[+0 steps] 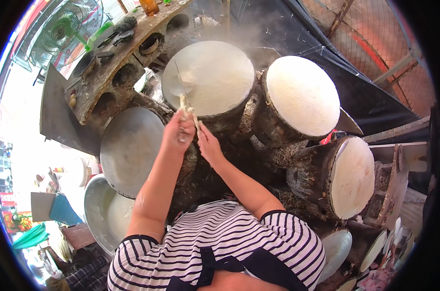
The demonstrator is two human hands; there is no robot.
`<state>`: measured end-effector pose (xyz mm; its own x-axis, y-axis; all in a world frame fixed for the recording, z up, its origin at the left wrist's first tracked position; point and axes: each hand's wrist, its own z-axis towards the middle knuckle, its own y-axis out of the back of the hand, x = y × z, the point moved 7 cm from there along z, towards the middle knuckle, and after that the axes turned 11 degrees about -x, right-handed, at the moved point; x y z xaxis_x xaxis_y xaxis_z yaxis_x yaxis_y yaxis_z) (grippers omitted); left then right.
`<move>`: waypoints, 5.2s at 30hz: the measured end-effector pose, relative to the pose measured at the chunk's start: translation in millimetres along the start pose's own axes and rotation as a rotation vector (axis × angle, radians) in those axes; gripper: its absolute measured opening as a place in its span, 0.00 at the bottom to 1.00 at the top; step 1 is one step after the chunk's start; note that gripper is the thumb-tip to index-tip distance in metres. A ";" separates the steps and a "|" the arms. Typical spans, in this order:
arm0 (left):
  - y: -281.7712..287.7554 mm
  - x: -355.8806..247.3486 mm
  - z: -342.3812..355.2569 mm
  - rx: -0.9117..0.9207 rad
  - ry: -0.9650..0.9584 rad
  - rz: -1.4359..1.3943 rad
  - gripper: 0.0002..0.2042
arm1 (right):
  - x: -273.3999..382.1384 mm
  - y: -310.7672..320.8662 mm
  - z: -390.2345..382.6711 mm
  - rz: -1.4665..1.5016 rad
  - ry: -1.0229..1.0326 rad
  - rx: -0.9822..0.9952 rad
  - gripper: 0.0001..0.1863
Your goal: The person ladles batter onto multiple hot griddles, spreads it into thin circles, flips the crepes, and stacks them on a tray. The person uses a ladle and a wooden spatula to manage several crepes simultaneously.
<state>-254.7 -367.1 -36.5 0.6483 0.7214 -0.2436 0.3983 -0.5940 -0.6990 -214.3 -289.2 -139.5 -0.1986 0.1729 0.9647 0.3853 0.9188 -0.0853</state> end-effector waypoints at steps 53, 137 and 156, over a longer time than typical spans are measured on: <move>397.0 2.2 -384.9 -0.469 -1.104 0.346 0.19 | 85.9 -0.6 -251.9 -0.611 0.772 0.154 0.08; 645.6 2.3 -368.1 -0.673 -0.446 -0.170 0.10 | -204.2 -259.8 -447.6 -0.910 -0.421 0.885 0.07; 664.7 -19.9 -267.7 -0.864 -0.331 -0.090 0.08 | -184.2 -327.4 -367.4 -1.527 0.595 1.104 0.10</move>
<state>170.9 -871.5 -316.2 0.4264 0.7633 -0.4853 0.8693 -0.4942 -0.0136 27.2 -752.2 -197.7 0.6001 -0.7419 0.2990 -0.4612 -0.0154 0.8872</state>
